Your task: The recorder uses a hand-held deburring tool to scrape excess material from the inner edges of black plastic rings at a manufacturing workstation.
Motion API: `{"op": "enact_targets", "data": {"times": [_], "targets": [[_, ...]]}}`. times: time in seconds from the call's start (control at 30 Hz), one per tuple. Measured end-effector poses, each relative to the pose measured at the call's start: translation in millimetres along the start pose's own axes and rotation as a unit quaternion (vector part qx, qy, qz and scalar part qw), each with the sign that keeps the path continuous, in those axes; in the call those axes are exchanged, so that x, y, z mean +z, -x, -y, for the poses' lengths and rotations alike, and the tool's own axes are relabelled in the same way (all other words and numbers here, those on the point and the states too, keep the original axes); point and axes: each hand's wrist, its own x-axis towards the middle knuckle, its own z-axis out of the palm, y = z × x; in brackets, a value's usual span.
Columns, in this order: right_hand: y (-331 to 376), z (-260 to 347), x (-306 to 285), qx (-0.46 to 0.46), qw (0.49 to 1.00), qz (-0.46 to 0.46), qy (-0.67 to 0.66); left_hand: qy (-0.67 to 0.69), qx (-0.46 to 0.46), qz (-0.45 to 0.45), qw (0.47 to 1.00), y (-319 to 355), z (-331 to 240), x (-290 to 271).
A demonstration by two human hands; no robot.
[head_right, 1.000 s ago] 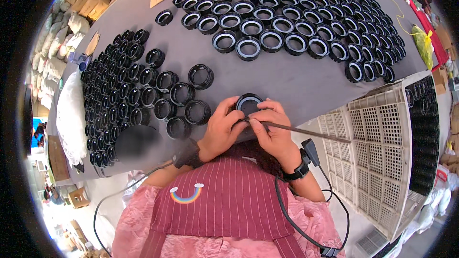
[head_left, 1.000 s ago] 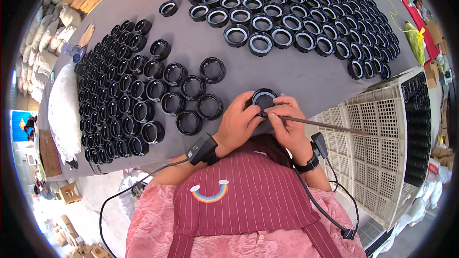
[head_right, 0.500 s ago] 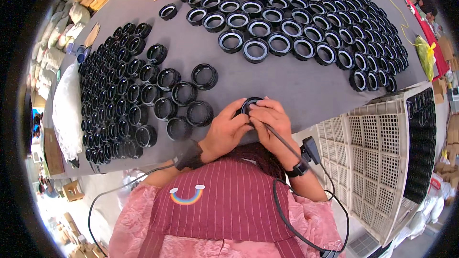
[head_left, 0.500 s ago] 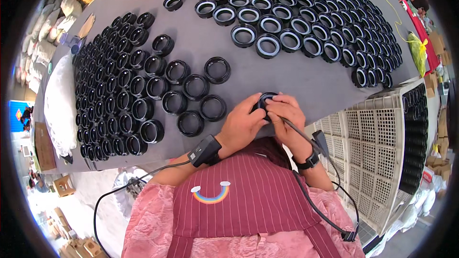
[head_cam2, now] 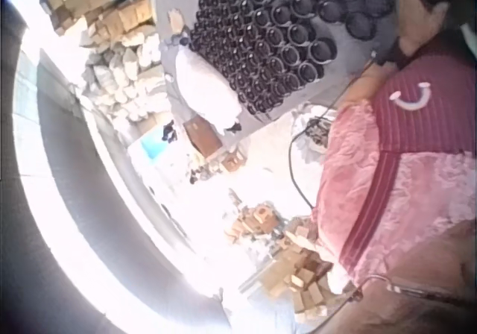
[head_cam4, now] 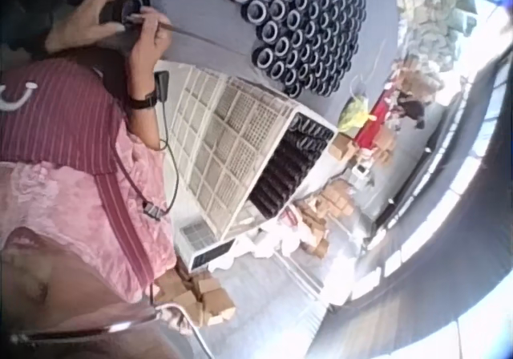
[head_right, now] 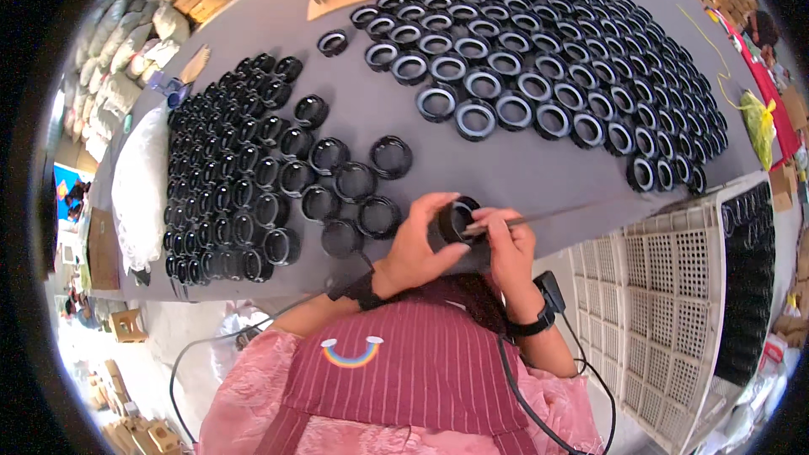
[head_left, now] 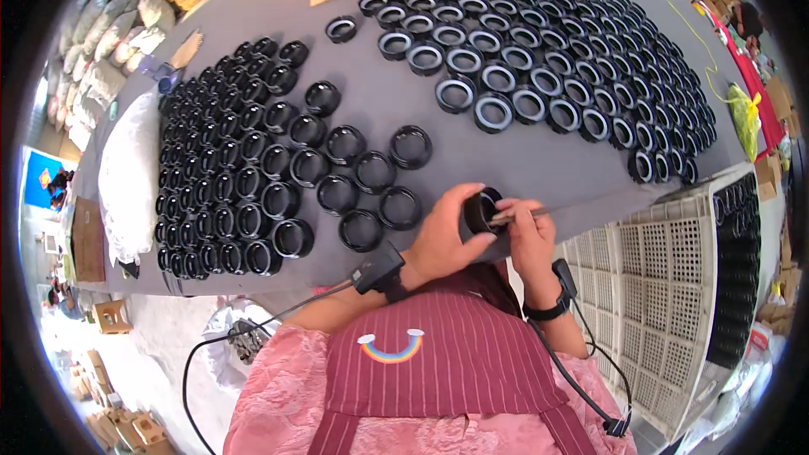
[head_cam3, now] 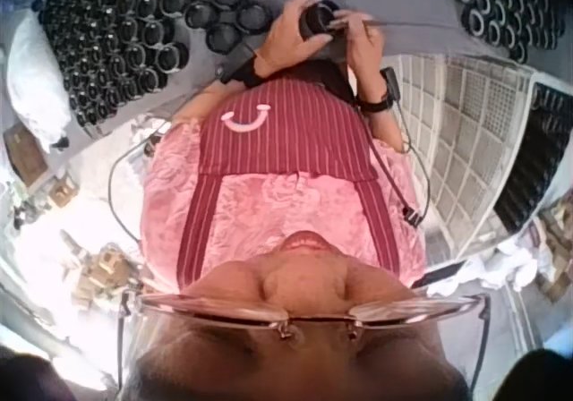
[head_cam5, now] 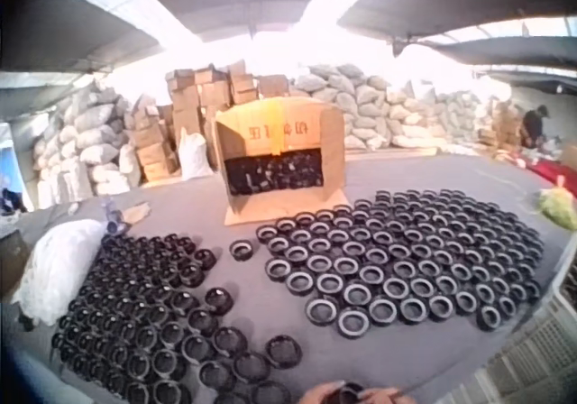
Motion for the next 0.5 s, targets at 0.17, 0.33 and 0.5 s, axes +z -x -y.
{"op": "enact_targets", "data": {"times": [0.17,0.33,0.5], "targets": [[-1,-1,0,-0.048,0.986,-0.026,-0.155,-0.224,0.101,0.028,0.969,-25,-25,-19],[-4,0,-9,-0.066,0.978,-0.048,-0.190,-0.443,0.046,0.107,0.889,-44,-12,-35],[-5,-6,-10,-0.090,0.983,-0.022,-0.160,-0.570,0.046,0.034,0.820,-76,-4,-40]]}}
